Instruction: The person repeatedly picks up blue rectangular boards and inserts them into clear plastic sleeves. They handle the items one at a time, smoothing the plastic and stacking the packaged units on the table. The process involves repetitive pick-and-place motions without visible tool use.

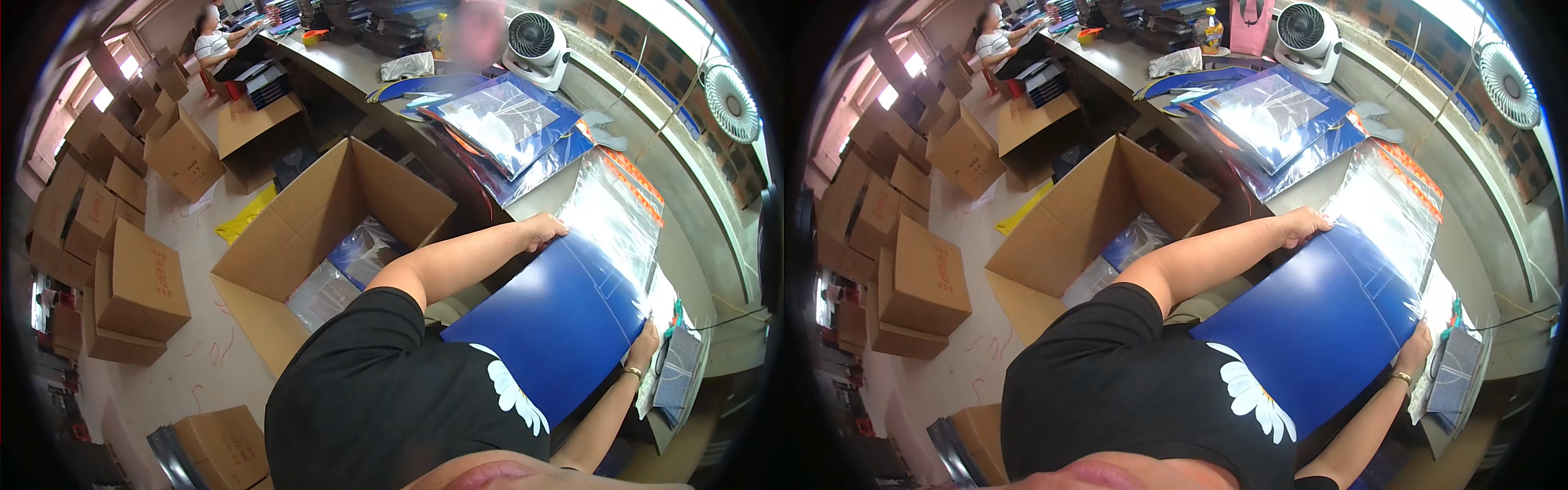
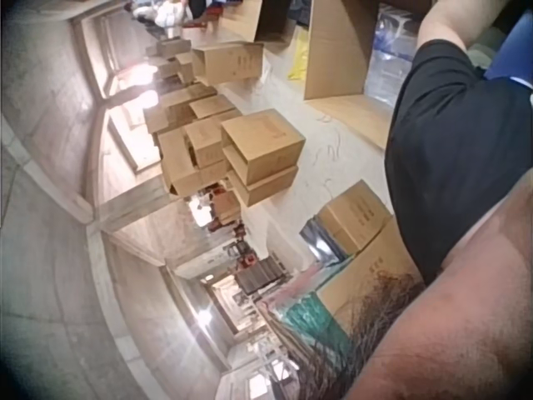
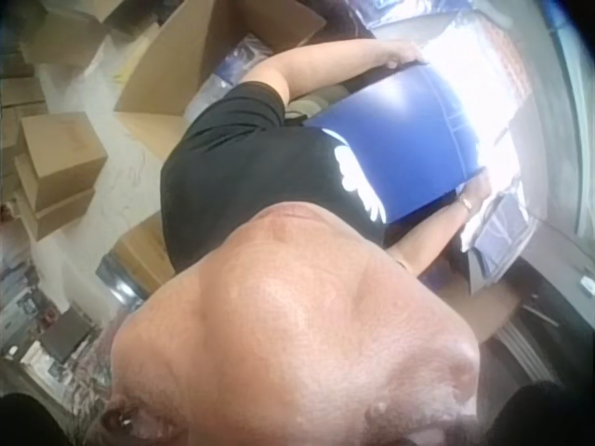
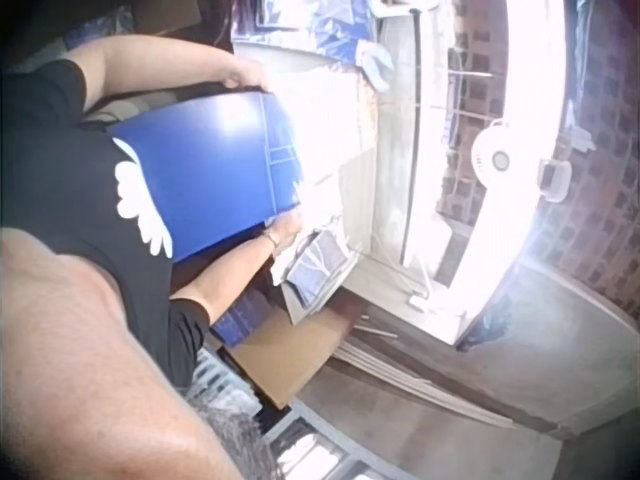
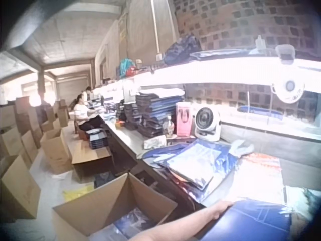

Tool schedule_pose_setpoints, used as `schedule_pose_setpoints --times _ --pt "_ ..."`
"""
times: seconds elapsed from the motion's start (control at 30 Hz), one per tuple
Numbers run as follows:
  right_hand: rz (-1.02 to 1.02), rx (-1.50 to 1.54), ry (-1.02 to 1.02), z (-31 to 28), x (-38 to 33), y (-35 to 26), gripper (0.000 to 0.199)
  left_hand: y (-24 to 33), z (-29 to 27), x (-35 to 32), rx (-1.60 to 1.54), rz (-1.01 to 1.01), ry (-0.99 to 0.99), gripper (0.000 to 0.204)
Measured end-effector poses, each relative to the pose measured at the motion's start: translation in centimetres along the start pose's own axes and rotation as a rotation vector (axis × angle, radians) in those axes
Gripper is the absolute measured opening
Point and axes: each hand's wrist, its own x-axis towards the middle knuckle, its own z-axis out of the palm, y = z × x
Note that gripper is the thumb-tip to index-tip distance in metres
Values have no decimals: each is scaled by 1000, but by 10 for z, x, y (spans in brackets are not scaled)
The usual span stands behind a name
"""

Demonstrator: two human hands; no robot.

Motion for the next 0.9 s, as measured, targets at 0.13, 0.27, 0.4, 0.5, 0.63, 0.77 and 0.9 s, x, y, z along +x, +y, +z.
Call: schedule_pose_setpoints --times 0.13,0.27,0.4,0.5,0.63,0.77,0.9 --pt "158 776 -15 19 -13 2 42 -4 -3 1 103 89 41 12" --pt "164 785 -14 24 -31 -7 42 3 -3 -7 252 135 52 15" --pt "121 618 4 21 -47 -9 39 31 27 -60 412 134 190 20" --pt "168 702 -117 13 -55 -2 36 16 5 -55 380 161 35 20" --pt "145 920 -220 11 -93 -43 35 8 -11 -81 381 74 12 19" --pt "212 1004 -233 14 -104 -44 34 16 -7 -99 157 19 -35 18" --pt "221 1104 -313 10 -61 -56 33 34 6 -98 109 62 -126 27"
